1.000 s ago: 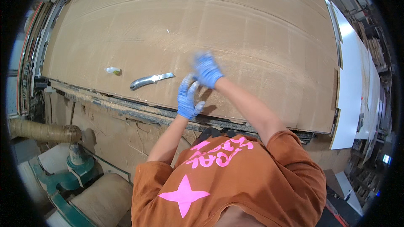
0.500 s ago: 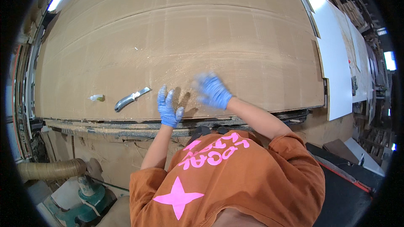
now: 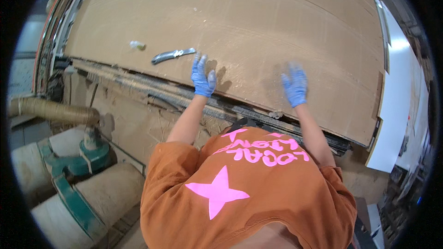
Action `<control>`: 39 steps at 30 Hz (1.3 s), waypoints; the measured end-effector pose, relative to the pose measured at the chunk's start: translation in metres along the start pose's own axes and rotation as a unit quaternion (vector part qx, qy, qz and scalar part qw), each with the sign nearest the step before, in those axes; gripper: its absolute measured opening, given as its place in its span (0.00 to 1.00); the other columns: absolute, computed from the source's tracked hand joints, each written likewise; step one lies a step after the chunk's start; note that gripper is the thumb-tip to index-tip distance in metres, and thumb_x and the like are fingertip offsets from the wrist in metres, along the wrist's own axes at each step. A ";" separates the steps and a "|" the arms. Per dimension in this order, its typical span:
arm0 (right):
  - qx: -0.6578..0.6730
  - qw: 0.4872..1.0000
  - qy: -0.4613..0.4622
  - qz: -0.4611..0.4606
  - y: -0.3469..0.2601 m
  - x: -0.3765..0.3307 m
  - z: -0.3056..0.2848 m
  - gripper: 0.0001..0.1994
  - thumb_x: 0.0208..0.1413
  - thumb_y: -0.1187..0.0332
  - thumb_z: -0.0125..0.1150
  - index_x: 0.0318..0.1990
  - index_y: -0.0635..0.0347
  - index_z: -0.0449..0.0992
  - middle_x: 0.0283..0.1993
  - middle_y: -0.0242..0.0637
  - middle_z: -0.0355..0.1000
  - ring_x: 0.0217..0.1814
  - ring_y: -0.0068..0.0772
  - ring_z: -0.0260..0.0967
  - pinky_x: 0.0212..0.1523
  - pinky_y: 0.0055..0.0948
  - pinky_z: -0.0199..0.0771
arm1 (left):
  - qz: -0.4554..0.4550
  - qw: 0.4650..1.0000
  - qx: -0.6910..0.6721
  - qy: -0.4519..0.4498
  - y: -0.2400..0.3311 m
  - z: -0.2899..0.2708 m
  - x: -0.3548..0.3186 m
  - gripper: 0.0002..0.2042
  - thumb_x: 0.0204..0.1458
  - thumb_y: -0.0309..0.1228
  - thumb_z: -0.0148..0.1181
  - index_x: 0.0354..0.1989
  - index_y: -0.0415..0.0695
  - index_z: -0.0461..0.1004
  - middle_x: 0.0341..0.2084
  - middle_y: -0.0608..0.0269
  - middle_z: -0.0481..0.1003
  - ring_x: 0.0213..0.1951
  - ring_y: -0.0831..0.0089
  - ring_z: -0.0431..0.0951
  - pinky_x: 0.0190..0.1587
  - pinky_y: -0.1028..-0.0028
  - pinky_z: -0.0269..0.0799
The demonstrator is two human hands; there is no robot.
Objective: The person applies glue from a small bottle along a seam on a large flat wooden board, then spreads and smooths the glue with gloved fingers. The person also wipes the surface and briefly handles a white panel nearby.
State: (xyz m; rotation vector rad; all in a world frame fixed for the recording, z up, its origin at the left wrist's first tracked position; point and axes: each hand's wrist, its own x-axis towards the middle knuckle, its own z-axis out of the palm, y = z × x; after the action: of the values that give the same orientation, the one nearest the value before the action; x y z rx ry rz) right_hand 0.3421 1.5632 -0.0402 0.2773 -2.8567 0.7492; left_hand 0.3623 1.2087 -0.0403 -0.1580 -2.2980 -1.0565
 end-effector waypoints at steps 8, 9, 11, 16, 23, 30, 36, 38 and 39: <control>-0.017 0.983 -0.096 -0.153 -0.048 0.005 0.019 0.37 0.56 0.44 0.51 0.64 0.65 0.60 0.70 0.53 0.51 0.73 0.55 0.43 0.72 0.52 0.31 | -0.204 0.964 0.063 0.159 0.064 -0.035 -0.136 0.24 0.59 0.34 0.46 0.63 0.36 0.59 0.63 0.45 0.59 0.64 0.53 0.58 0.66 0.61 0.51; -0.010 0.983 -0.094 -0.155 -0.052 0.019 0.031 0.38 0.56 0.43 0.50 0.65 0.65 0.59 0.70 0.53 0.51 0.73 0.55 0.43 0.72 0.52 0.30 | -0.233 0.956 0.075 0.160 0.075 -0.039 -0.160 0.24 0.59 0.33 0.46 0.63 0.36 0.58 0.63 0.45 0.59 0.64 0.53 0.58 0.66 0.61 0.51; -0.017 0.979 -0.097 -0.178 -0.068 0.045 0.053 0.39 0.56 0.40 0.48 0.64 0.65 0.59 0.69 0.54 0.52 0.73 0.55 0.43 0.72 0.52 0.31 | -0.283 0.940 0.106 0.156 0.101 -0.048 -0.201 0.24 0.59 0.32 0.47 0.63 0.36 0.58 0.63 0.45 0.59 0.65 0.53 0.58 0.66 0.62 0.51; -0.053 0.872 -0.375 -0.310 -0.221 0.024 0.042 0.37 0.54 0.37 0.48 0.57 0.64 0.69 0.61 0.56 0.64 0.65 0.53 0.59 0.66 0.44 0.53 | -0.432 0.864 0.183 0.181 0.151 -0.060 -0.319 0.24 0.58 0.30 0.49 0.63 0.36 0.59 0.61 0.46 0.61 0.64 0.55 0.60 0.66 0.64 0.52; 0.341 0.826 -0.159 -0.420 -0.230 -0.032 0.066 0.23 0.45 0.63 0.65 0.50 0.58 0.73 0.48 0.47 0.72 0.53 0.50 0.68 0.57 0.44 0.64 | -0.545 0.772 0.241 0.220 0.187 -0.091 -0.408 0.23 0.61 0.35 0.50 0.63 0.41 0.59 0.60 0.47 0.64 0.63 0.56 0.62 0.64 0.65 0.56; -0.152 0.934 -0.079 -0.313 -0.220 -0.023 0.115 0.27 0.57 0.50 0.54 0.58 0.58 0.69 0.59 0.52 0.67 0.61 0.53 0.63 0.63 0.44 0.58 | -0.593 0.737 0.248 0.210 0.183 -0.132 -0.471 0.25 0.56 0.38 0.56 0.59 0.38 0.63 0.56 0.43 0.66 0.58 0.50 0.66 0.61 0.61 0.61; 0.216 0.808 -0.342 -0.427 -0.305 -0.155 0.141 0.16 0.54 0.58 0.60 0.47 0.55 0.78 0.45 0.46 0.76 0.49 0.49 0.73 0.50 0.40 0.71 | -0.632 0.723 0.232 0.158 0.161 -0.204 -0.501 0.21 0.55 0.43 0.57 0.54 0.47 0.70 0.49 0.50 0.74 0.51 0.52 0.72 0.54 0.60 0.67; 0.168 0.809 -0.366 -0.428 -0.314 -0.159 0.148 0.17 0.54 0.58 0.61 0.47 0.56 0.78 0.46 0.46 0.76 0.49 0.48 0.73 0.50 0.40 0.71 | -0.652 0.707 0.195 0.194 0.155 -0.218 -0.533 0.19 0.55 0.44 0.57 0.51 0.48 0.72 0.44 0.52 0.76 0.46 0.53 0.75 0.51 0.61 0.69; 0.164 0.814 -0.361 -0.426 -0.308 -0.155 0.160 0.18 0.53 0.57 0.62 0.47 0.56 0.78 0.45 0.46 0.76 0.48 0.48 0.73 0.50 0.40 0.71 | -0.656 0.703 0.174 0.210 0.150 -0.225 -0.544 0.19 0.55 0.44 0.56 0.50 0.48 0.73 0.42 0.52 0.77 0.44 0.53 0.76 0.49 0.61 0.70</control>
State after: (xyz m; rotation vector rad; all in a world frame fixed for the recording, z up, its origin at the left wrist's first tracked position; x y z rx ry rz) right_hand 0.5412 1.2402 -0.0671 2.1034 -2.6100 1.0399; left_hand 0.9623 1.2210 -0.1365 1.9109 -1.8892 -0.9750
